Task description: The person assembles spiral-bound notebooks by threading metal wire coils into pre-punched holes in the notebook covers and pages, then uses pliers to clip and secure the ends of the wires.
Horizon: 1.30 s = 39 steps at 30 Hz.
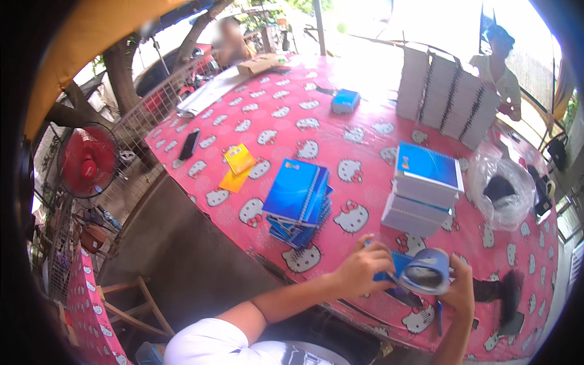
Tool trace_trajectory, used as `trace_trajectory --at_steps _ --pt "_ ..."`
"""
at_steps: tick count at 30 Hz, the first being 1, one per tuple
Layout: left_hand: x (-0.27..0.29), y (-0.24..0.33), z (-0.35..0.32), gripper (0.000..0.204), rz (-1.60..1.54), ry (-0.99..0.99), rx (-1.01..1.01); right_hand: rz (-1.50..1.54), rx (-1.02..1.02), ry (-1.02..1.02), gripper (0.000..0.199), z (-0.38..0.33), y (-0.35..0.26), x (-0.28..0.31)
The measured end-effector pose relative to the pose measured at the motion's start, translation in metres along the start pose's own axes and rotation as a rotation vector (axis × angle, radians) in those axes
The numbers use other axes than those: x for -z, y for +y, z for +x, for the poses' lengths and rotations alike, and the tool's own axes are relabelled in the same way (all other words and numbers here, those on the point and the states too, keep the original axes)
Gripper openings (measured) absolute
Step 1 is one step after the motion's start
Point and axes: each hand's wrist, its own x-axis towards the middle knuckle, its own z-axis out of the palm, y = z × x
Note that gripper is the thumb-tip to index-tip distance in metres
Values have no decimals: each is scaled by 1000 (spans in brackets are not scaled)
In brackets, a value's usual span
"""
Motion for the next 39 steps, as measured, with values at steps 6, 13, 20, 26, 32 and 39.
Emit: trace_trajectory --at_steps 6,13,20,26,32,39 --pt "12 1 3 49 -32 162 85 -102 14 91 26 17 -1 -13" --pt "5 -12 -14 48 -491 260 420 64 78 152 35 30 10 -23" --pt "7 -21 -18 44 -816 331 501 -12 164 71 32 45 -5 -36" --pt "14 -19 -21 37 -869 352 545 111 19 125 35 42 -19 -36" --pt "13 -25 -25 33 -965 348 580 -488 -44 402 30 28 -5 -18" --pt "27 -3 -15 24 -764 242 624 -768 -262 530 52 -42 96 30"
